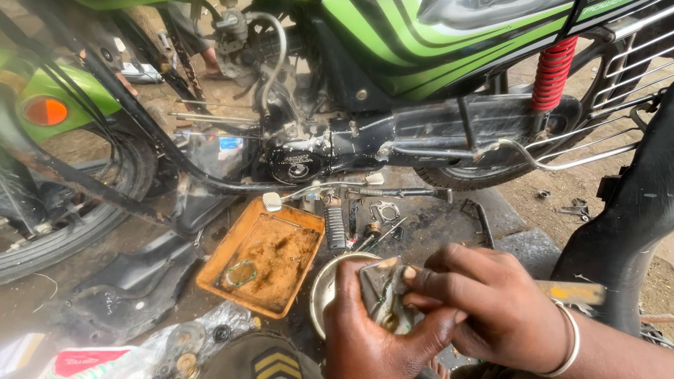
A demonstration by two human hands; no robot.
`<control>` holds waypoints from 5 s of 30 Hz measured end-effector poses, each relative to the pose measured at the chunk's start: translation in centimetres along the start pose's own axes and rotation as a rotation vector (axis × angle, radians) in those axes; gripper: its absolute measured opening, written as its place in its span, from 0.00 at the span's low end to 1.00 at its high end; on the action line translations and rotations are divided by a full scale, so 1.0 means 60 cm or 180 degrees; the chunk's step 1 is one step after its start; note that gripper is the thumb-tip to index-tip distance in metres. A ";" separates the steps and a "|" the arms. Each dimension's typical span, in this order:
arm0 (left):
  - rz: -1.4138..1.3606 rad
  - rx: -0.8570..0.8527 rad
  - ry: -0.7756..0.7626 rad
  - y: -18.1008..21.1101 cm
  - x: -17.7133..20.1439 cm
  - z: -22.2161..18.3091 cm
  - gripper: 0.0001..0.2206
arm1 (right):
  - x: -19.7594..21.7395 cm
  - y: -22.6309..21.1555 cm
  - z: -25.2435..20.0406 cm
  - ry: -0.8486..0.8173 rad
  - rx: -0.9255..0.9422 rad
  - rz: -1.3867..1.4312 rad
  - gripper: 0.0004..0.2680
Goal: Cleaning motorcycle engine and body components using oil and a brush in a service bay.
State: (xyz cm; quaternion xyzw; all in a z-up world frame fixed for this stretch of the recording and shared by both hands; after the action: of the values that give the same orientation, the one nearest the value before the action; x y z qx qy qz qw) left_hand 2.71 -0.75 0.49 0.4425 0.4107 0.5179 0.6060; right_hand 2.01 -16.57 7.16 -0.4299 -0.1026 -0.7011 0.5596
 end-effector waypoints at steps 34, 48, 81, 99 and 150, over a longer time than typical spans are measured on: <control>0.0715 -0.0245 0.0436 0.001 -0.001 -0.007 0.28 | -0.003 0.006 -0.012 -0.0066 -0.0130 -0.0093 0.12; 0.0695 -0.0132 0.0473 0.016 0.002 -0.007 0.26 | -0.006 -0.002 -0.009 -0.0048 0.0014 -0.0225 0.14; -0.2050 0.0645 0.1117 -0.007 0.032 0.019 0.24 | -0.016 -0.010 0.007 -0.0441 -0.0502 0.0217 0.07; -0.0984 0.0402 0.0615 -0.007 0.041 0.025 0.19 | -0.034 -0.011 0.005 -0.0702 -0.0279 -0.0070 0.07; -0.1197 0.1897 -0.2299 -0.053 0.046 0.048 0.52 | -0.013 0.059 -0.024 -0.1257 -0.0617 -0.0148 0.28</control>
State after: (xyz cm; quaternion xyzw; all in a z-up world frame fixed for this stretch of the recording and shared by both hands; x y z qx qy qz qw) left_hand 6.65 1.46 -1.88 0.6655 0.3774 0.0738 0.6396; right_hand 4.42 -18.20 4.52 -0.6082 -0.1522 -0.6226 0.4683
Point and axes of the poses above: each hand's wrist, its own z-axis towards the middle knuckle, its own x-axis out of the back of the hand, y = z × x, the point moved 3 cm from there along z, towards the middle knuckle, and after that the axes turned 9 degrees about z, right-handed, at the moved point
